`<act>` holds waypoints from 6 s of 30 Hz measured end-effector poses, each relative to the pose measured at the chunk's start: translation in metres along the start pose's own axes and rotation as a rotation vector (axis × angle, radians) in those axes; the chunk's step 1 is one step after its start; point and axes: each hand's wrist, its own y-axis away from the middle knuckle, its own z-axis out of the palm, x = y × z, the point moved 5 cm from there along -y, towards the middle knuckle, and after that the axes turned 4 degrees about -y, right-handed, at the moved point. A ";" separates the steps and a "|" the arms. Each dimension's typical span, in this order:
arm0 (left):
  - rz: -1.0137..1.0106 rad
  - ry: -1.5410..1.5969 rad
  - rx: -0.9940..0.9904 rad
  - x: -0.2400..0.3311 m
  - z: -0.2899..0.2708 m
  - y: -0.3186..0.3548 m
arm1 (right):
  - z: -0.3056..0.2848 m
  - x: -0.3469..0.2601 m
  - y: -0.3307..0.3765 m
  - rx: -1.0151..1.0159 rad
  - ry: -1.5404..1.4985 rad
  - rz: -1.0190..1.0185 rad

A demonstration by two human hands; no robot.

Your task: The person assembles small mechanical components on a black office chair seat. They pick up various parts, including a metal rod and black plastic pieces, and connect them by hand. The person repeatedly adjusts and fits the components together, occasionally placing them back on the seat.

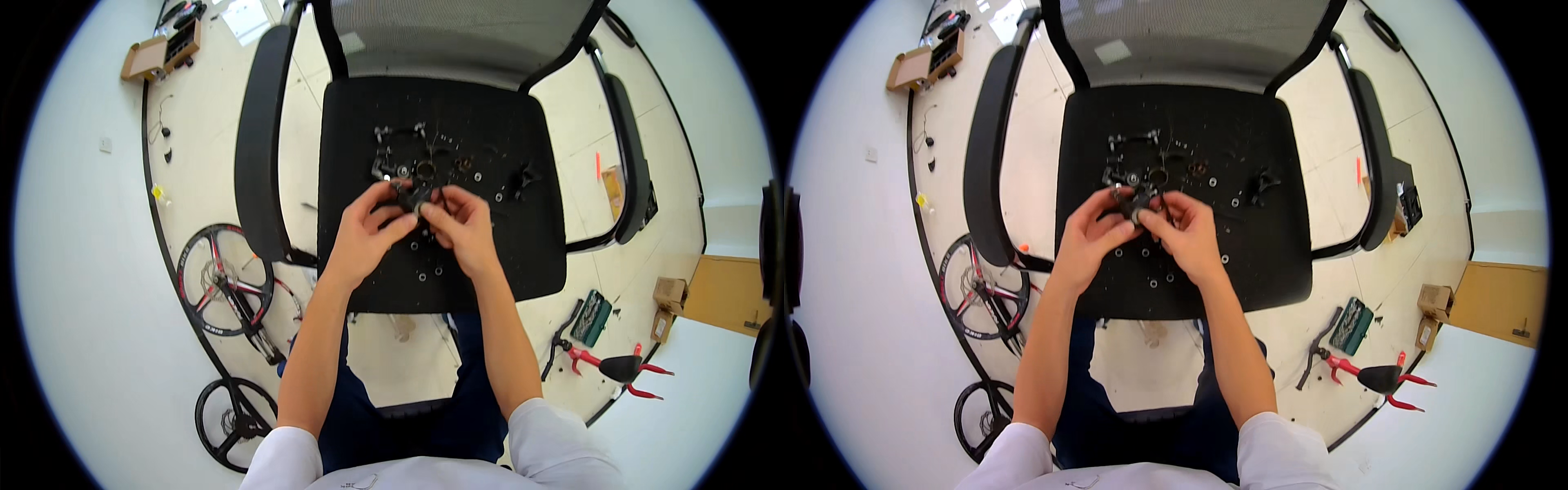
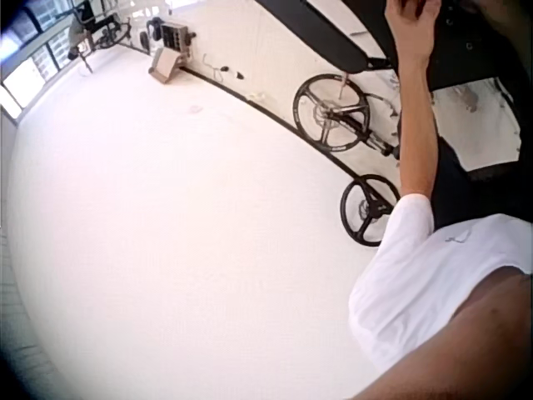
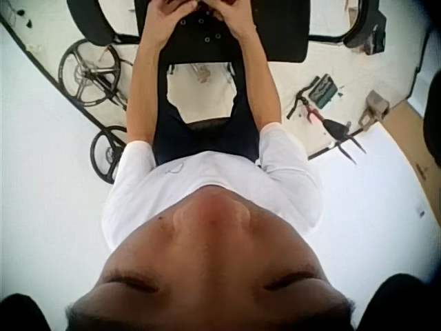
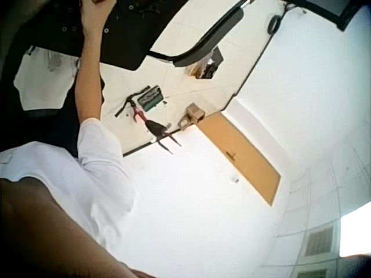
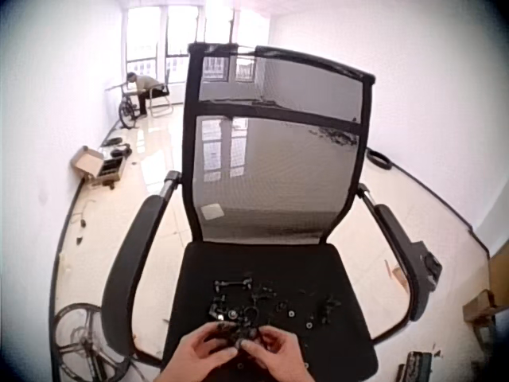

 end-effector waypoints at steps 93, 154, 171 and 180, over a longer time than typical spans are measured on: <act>0.060 -0.311 0.397 -0.019 -0.007 -0.006 | 0.043 -0.003 0.026 0.178 0.744 -0.578; -0.319 0.059 0.079 -0.007 0.007 0.018 | 0.049 -0.061 0.072 -0.502 0.956 -0.553; -0.287 0.208 0.089 -0.015 0.019 0.004 | 0.045 -0.066 0.054 -0.496 0.718 -0.415; -0.390 0.345 0.098 -0.011 0.015 0.006 | 0.027 -0.050 0.064 -0.349 0.940 -0.445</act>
